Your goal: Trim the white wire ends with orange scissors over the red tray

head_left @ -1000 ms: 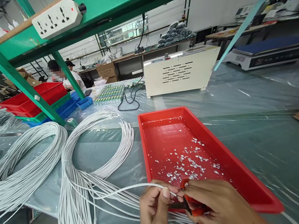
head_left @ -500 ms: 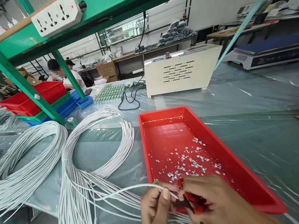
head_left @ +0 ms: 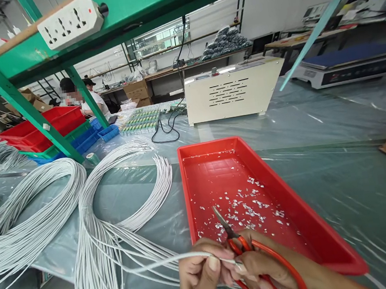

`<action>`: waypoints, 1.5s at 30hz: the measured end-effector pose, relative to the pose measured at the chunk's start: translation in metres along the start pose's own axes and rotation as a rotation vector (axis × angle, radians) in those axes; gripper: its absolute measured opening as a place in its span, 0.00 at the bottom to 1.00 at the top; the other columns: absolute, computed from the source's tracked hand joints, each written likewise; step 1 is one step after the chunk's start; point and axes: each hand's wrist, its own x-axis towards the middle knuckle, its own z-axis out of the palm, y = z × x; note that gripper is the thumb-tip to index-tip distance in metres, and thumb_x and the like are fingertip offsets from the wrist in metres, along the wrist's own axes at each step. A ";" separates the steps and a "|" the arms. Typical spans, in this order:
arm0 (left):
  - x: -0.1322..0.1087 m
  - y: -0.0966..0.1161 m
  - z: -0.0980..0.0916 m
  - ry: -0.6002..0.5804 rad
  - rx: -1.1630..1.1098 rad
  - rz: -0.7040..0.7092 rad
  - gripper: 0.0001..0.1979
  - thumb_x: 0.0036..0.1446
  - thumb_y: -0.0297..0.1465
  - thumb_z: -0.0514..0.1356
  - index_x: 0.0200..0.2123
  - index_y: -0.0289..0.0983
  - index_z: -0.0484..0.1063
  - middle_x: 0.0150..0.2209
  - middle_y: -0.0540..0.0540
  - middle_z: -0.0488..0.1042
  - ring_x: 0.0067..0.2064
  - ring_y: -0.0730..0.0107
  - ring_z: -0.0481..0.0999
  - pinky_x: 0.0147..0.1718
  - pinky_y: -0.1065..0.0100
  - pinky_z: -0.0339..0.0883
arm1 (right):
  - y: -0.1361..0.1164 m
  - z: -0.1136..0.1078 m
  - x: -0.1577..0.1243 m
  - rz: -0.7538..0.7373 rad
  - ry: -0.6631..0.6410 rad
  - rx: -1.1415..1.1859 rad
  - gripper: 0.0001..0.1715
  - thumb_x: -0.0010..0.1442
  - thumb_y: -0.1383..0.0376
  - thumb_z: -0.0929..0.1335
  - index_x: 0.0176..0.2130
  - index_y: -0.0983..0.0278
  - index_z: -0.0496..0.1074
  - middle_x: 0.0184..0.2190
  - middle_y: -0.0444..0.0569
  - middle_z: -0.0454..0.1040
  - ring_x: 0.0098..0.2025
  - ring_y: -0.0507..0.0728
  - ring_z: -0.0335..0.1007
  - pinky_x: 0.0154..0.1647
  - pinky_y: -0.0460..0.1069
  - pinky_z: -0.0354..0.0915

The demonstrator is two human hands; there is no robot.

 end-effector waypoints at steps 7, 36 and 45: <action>0.005 -0.005 0.000 0.259 0.055 0.084 0.08 0.47 0.36 0.65 0.27 0.38 0.79 0.23 0.51 0.71 0.19 0.81 0.64 0.22 0.76 0.60 | -0.006 -0.011 0.002 -0.021 0.291 -0.384 0.14 0.49 0.56 0.63 0.23 0.65 0.65 0.12 0.38 0.59 0.14 0.48 0.52 0.16 0.43 0.49; 0.006 -0.009 -0.006 0.246 0.514 0.244 0.06 0.51 0.30 0.61 0.31 0.39 0.80 0.31 0.44 0.77 0.34 0.63 0.74 0.33 0.67 0.69 | -0.010 -0.005 -0.006 -0.923 0.520 -1.227 0.14 0.48 0.76 0.60 0.28 0.64 0.70 0.19 0.41 0.67 0.20 0.49 0.62 0.21 0.43 0.57; 0.013 -0.013 -0.004 0.285 0.511 0.369 0.04 0.46 0.25 0.64 0.24 0.39 0.79 0.25 0.48 0.76 0.29 0.69 0.73 0.28 0.72 0.67 | 0.005 0.003 -0.007 -1.138 0.624 -1.655 0.16 0.63 0.71 0.56 0.32 0.66 0.70 0.20 0.46 0.72 0.21 0.53 0.66 0.24 0.48 0.58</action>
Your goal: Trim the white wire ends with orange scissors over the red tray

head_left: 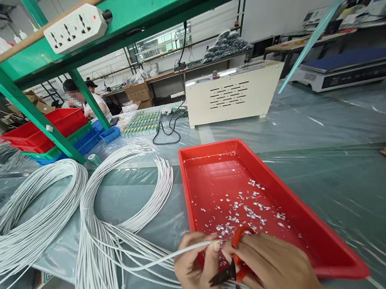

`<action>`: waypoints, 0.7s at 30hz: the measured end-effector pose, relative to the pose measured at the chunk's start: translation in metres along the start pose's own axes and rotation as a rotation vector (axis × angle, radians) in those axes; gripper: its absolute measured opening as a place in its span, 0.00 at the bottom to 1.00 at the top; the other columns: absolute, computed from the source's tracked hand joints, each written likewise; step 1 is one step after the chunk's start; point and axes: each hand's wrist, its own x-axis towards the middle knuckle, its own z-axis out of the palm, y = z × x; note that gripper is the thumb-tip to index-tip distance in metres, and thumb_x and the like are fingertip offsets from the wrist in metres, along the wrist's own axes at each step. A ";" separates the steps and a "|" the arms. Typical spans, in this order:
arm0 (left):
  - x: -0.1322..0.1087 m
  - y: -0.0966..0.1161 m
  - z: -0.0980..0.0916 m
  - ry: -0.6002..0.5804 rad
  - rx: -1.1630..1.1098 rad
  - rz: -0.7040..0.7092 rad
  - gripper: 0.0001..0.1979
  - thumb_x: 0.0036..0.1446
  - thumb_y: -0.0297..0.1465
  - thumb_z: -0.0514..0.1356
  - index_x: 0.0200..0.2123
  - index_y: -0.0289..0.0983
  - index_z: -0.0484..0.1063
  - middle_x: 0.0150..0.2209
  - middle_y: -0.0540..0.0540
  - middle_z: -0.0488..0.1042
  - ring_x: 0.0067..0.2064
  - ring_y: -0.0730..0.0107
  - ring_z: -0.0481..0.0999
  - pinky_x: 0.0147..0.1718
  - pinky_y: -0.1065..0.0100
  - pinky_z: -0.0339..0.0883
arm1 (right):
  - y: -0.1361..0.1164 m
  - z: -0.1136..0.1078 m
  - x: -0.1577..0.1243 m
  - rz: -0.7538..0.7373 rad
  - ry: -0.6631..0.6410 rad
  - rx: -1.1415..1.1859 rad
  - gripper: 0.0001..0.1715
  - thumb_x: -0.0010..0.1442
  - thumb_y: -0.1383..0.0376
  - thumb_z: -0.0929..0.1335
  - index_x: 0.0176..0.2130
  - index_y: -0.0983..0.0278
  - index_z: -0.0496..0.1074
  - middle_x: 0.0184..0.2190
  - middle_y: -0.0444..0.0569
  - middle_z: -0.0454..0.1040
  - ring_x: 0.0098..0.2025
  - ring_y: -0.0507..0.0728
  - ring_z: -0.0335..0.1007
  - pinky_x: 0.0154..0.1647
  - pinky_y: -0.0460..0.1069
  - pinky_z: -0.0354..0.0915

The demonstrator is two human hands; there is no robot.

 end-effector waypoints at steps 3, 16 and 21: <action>0.002 -0.002 0.002 0.014 -0.107 -0.141 0.04 0.47 0.27 0.64 0.22 0.36 0.76 0.25 0.48 0.74 0.28 0.70 0.71 0.29 0.72 0.65 | -0.005 -0.001 -0.006 -0.100 -0.029 -0.028 0.18 0.63 0.75 0.55 0.33 0.67 0.70 0.20 0.46 0.73 0.21 0.53 0.67 0.28 0.49 0.59; 0.002 0.007 0.002 0.029 -0.302 -0.434 0.16 0.47 0.37 0.65 0.16 0.34 0.67 0.17 0.55 0.59 0.22 0.78 0.57 0.24 0.75 0.54 | 0.050 -0.008 -0.007 0.272 -0.218 -0.288 0.13 0.54 0.71 0.59 0.22 0.62 0.65 0.16 0.42 0.68 0.18 0.54 0.63 0.21 0.48 0.51; -0.005 0.015 0.006 -0.011 -0.308 -0.360 0.10 0.49 0.37 0.63 0.28 0.35 0.77 0.25 0.50 0.69 0.22 0.79 0.61 0.25 0.73 0.56 | 0.044 -0.009 -0.006 0.347 -0.216 -0.131 0.10 0.51 0.72 0.60 0.24 0.61 0.66 0.20 0.43 0.71 0.20 0.53 0.65 0.22 0.46 0.52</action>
